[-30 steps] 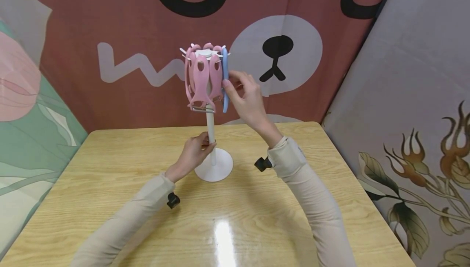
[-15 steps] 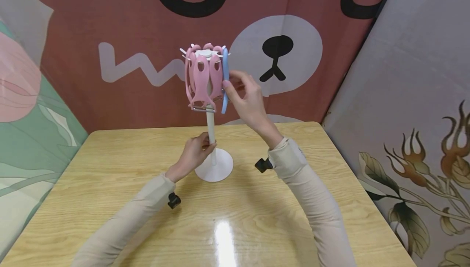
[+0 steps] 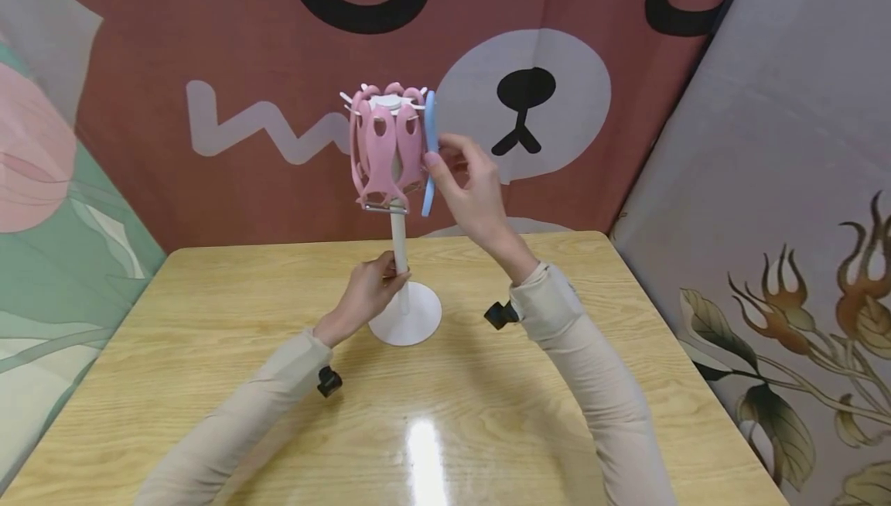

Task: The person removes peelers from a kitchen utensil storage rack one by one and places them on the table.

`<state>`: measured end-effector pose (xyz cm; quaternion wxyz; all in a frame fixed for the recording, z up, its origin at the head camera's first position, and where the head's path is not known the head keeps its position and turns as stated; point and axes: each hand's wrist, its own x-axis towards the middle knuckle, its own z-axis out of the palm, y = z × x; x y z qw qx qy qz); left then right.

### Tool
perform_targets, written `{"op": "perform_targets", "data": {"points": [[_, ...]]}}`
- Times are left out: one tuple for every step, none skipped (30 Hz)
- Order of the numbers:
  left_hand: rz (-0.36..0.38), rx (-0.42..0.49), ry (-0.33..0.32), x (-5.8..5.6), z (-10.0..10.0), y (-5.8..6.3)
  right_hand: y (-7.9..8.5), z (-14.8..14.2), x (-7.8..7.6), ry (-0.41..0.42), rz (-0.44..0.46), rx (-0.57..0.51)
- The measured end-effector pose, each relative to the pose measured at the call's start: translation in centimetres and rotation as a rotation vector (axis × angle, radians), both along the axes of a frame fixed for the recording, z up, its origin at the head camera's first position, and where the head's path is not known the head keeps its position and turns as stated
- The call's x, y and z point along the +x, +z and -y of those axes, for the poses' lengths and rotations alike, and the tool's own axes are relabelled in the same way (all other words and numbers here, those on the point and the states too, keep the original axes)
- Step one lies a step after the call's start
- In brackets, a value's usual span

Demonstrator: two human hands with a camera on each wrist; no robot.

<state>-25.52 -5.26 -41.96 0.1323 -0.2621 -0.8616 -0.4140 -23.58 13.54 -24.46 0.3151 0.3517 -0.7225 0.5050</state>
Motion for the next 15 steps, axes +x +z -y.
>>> {"op": "perform_targets", "data": {"points": [[0.000,0.002,0.000,-0.01,-0.02,0.00,0.20,0.02,0.26,0.001,0.000,0.001],[0.001,0.001,0.002,-0.02,-0.04,0.00,0.23,-0.01,0.29,0.004,0.002,0.001],[0.004,0.000,0.004,-0.04,-0.06,0.01,0.30,-0.04,0.35,0.004,0.002,0.001],[0.006,-0.002,0.005,-0.06,-0.07,0.02,0.35,-0.07,0.41,0.004,-0.001,0.004],[0.009,-0.002,0.006,-0.09,-0.09,0.03,0.38,-0.10,0.44,0.005,-0.001,0.003],[0.012,-0.004,0.006,-0.13,-0.11,0.03,0.40,-0.12,0.47,0.005,-0.001,0.002],[0.014,-0.004,0.005,-0.14,-0.12,0.03,0.40,-0.15,0.48,0.005,-0.001,0.002],[0.017,-0.005,0.004,-0.15,-0.13,0.03,0.39,-0.16,0.47,0.005,0.000,0.001],[0.020,-0.006,0.003,-0.15,-0.13,0.03,0.36,-0.18,0.45,0.004,0.004,0.001],[0.021,-0.008,0.002,-0.14,-0.13,0.03,0.32,-0.20,0.42,0.003,0.009,0.000],[0.023,-0.008,0.000,-0.12,-0.12,0.02,0.27,-0.21,0.39,0.003,0.014,-0.001],[0.024,-0.008,0.000,-0.10,-0.11,0.03,0.25,-0.20,0.41,0.001,0.020,-0.004],[0.024,-0.006,0.000,-0.07,-0.10,0.04,0.05,-0.26,0.16,0.002,0.023,-0.006],[0.023,-0.009,0.000,-0.05,-0.10,0.05,-0.20,-0.34,-0.16,0.003,0.022,-0.011],[0.022,-0.010,0.000,-0.02,-0.10,0.06,-0.47,-0.46,-0.52,0.005,0.021,-0.016]]}}
